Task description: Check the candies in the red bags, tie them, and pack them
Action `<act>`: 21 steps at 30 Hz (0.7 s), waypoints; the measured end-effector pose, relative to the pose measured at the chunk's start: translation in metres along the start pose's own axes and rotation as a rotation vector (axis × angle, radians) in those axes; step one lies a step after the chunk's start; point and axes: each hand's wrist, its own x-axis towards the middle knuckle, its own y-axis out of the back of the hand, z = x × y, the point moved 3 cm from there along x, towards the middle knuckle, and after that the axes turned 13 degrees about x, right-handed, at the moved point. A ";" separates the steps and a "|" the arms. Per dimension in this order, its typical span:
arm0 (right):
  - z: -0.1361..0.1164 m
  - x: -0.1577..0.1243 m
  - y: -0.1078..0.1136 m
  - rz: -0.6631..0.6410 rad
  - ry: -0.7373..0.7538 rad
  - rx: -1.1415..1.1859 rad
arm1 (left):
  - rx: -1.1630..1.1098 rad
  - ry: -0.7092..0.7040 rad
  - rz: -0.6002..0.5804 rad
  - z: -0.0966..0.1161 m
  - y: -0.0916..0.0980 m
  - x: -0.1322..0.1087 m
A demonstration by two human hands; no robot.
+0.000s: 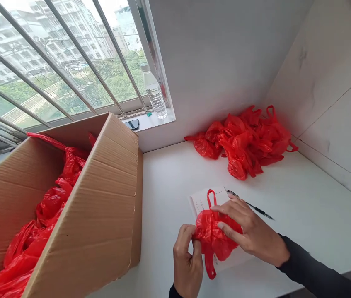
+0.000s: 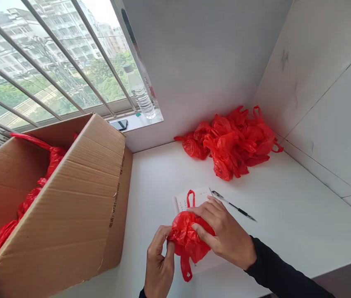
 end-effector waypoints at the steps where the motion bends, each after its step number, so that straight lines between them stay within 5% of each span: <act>1: 0.002 -0.001 0.001 -0.005 -0.022 0.006 | 0.002 0.017 0.017 -0.003 0.002 0.001; 9: 0.021 -0.020 0.025 0.104 -0.275 0.124 | 0.032 0.177 0.209 -0.028 0.016 0.000; 12: 0.016 -0.019 0.021 0.051 -0.275 0.087 | 0.179 -0.020 0.264 -0.014 0.015 -0.005; 16: 0.007 -0.015 0.009 -0.039 -0.224 0.020 | 0.505 -0.370 0.156 0.002 0.001 -0.003; 21: 0.011 -0.019 0.014 -0.034 -0.232 0.043 | 0.506 -0.312 0.208 -0.011 0.006 0.008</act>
